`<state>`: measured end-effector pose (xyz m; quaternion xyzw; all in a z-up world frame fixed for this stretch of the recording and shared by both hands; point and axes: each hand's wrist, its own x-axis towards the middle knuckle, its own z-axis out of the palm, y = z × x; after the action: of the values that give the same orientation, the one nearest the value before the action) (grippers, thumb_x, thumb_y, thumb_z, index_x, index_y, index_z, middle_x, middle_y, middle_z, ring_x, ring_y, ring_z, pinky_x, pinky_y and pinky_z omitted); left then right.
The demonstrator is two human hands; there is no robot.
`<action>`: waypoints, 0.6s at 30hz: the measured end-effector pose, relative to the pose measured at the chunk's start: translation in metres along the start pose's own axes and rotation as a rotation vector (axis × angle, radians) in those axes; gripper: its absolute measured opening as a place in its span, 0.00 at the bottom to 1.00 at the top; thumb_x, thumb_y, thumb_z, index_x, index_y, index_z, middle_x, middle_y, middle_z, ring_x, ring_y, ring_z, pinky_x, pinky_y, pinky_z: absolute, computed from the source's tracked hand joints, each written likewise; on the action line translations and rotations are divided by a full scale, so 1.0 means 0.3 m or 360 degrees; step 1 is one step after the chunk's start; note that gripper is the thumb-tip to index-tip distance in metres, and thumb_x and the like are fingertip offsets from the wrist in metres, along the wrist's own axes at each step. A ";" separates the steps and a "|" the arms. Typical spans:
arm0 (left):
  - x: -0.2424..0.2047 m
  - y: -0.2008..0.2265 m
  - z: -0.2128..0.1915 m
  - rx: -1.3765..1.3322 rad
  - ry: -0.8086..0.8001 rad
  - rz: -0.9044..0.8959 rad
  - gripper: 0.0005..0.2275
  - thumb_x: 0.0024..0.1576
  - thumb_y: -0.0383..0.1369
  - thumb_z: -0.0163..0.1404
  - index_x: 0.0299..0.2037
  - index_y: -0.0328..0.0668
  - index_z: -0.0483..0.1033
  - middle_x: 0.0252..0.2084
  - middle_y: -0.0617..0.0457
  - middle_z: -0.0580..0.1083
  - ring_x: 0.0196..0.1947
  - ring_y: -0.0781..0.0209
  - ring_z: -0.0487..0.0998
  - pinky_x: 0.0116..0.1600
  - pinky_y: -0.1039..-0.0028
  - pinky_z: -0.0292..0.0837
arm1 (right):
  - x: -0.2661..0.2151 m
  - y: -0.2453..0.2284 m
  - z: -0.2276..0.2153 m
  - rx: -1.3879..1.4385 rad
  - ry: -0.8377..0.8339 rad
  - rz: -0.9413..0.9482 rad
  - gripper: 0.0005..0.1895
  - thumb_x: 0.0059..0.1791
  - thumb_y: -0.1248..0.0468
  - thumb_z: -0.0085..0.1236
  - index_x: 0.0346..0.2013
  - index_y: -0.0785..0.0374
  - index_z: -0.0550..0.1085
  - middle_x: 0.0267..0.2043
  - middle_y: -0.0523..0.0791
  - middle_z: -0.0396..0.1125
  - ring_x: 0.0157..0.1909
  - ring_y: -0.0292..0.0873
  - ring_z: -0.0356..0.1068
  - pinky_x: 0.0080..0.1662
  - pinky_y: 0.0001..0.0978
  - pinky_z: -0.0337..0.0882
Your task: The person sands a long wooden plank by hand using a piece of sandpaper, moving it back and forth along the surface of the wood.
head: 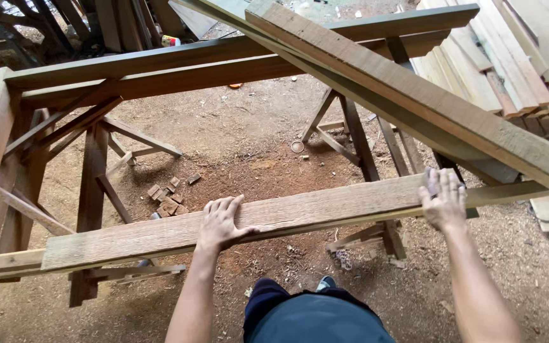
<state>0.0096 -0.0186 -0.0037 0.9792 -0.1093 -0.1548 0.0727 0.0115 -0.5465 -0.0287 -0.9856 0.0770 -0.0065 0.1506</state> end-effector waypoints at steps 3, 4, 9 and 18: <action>0.001 0.116 -0.025 0.0232 0.0035 0.0014 0.53 0.39 0.74 0.47 0.69 0.49 0.46 0.70 0.47 0.52 0.71 0.52 0.46 0.72 0.52 0.28 | -0.051 -0.126 0.098 -0.0067 -0.0140 -0.0175 0.36 0.52 0.51 0.38 0.72 0.57 0.44 0.77 0.49 0.36 0.76 0.48 0.33 0.71 0.50 0.38; -0.007 0.184 -0.025 0.0253 -0.0004 0.0038 0.54 0.38 0.75 0.49 0.69 0.49 0.45 0.71 0.47 0.51 0.72 0.51 0.45 0.72 0.52 0.27 | -0.071 -0.209 0.144 0.0066 -0.0288 -0.0179 0.36 0.50 0.50 0.38 0.72 0.51 0.44 0.78 0.44 0.37 0.77 0.43 0.35 0.74 0.44 0.39; 0.038 0.389 -0.004 0.0032 0.0053 0.0071 0.55 0.33 0.69 0.58 0.69 0.53 0.48 0.69 0.50 0.55 0.71 0.53 0.49 0.74 0.54 0.30 | -0.177 -0.542 0.296 -0.0234 0.0297 -0.1358 0.33 0.54 0.46 0.35 0.70 0.59 0.48 0.73 0.51 0.45 0.74 0.47 0.41 0.71 0.46 0.38; 0.056 0.363 0.017 0.0112 0.0050 0.0020 0.53 0.36 0.63 0.62 0.70 0.55 0.48 0.64 0.53 0.61 0.67 0.55 0.57 0.75 0.59 0.38 | 0.007 -0.171 0.179 0.0088 0.0274 -0.1020 0.37 0.55 0.39 0.23 0.73 0.55 0.38 0.78 0.47 0.31 0.78 0.42 0.28 0.73 0.43 0.32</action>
<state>0.0027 -0.1282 0.0059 0.9827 -0.1197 -0.1351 0.0409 0.0232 -0.4826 -0.0646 -0.9510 -0.2248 -0.1387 0.1604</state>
